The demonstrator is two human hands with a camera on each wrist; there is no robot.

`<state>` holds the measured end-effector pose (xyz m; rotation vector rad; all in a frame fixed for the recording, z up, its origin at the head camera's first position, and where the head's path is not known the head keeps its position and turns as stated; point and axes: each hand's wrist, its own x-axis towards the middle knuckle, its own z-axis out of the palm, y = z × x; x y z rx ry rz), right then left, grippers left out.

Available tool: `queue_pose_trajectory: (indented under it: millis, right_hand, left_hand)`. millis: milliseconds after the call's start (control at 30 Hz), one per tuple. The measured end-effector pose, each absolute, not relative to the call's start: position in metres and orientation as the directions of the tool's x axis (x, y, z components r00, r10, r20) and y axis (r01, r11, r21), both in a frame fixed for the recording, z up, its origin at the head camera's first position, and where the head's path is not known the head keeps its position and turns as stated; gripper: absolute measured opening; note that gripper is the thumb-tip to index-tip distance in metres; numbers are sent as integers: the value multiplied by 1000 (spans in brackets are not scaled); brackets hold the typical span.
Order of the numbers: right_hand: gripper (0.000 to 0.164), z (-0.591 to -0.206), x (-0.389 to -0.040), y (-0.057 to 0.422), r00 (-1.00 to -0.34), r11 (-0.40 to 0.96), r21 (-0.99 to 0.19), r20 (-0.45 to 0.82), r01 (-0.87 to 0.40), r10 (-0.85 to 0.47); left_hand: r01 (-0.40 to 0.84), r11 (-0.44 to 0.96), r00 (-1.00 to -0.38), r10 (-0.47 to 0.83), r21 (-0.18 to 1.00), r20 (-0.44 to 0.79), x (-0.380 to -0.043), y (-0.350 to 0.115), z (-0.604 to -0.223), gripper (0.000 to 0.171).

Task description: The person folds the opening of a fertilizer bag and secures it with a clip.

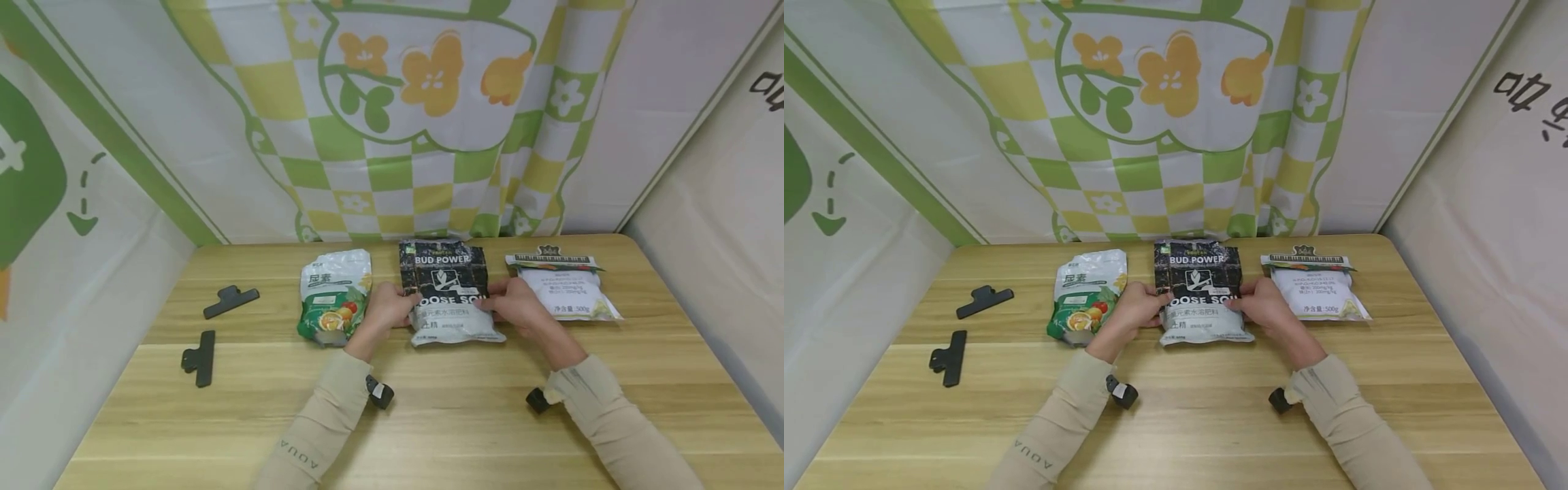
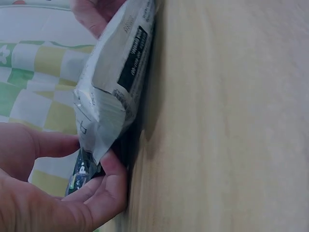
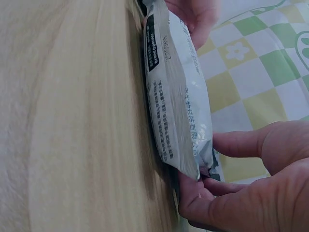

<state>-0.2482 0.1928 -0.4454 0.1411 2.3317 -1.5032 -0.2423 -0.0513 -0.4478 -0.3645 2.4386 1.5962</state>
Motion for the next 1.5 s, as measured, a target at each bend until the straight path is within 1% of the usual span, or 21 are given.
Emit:
queue_pose_trajectory:
  millis: [67,100,267,400,567,800,933,1033,1200,1367,1500]
  right_hand:
    - [67,-445,-248,192,-930,422,-863,-353,279,-106]
    - [67,-444,-247,191,-930,422,-862,-353,279,-105]
    - [68,-443,-244,192,-930,420,-865,-350,275,-113]
    - [69,-442,-241,191,-929,410,-868,-353,281,-112]
    - [70,-438,-236,190,-932,386,-876,-350,290,-95]
    - [77,-424,-223,190,-935,340,-895,-340,290,-99]
    - [79,-419,-215,190,-942,355,-897,-319,265,-102]
    - [78,-417,-210,191,-955,372,-903,-275,217,-112]
    - [68,-416,-201,194,-971,378,-917,-195,129,-140]
    - [52,-414,-191,196,-977,382,-920,-150,82,-152]
    - [45,-411,-183,195,-982,409,-912,-99,24,-164]
  left_hand:
    - [-305,398,-952,-96,865,-292,-241,-52,-448,22]
    - [-300,404,-954,-99,864,-285,-241,-52,-448,23]
    - [-285,388,-958,-86,877,-273,-238,-52,-447,36]
    - [-260,389,-964,-60,884,-258,-236,-55,-446,40]
    - [-225,381,-973,-30,897,-231,-231,-59,-443,52]
    - [-169,373,-982,17,912,-189,-224,-65,-436,58]
    - [-144,376,-986,19,915,-163,-218,-68,-431,62]
    - [-128,356,-988,34,925,-150,-214,-70,-428,56]
    - [-78,332,-993,60,940,-104,-206,-75,-423,36]
    - [-43,341,-996,65,939,-69,-195,-82,-416,32]
    - [-31,349,-995,79,937,-62,-186,-89,-413,34]
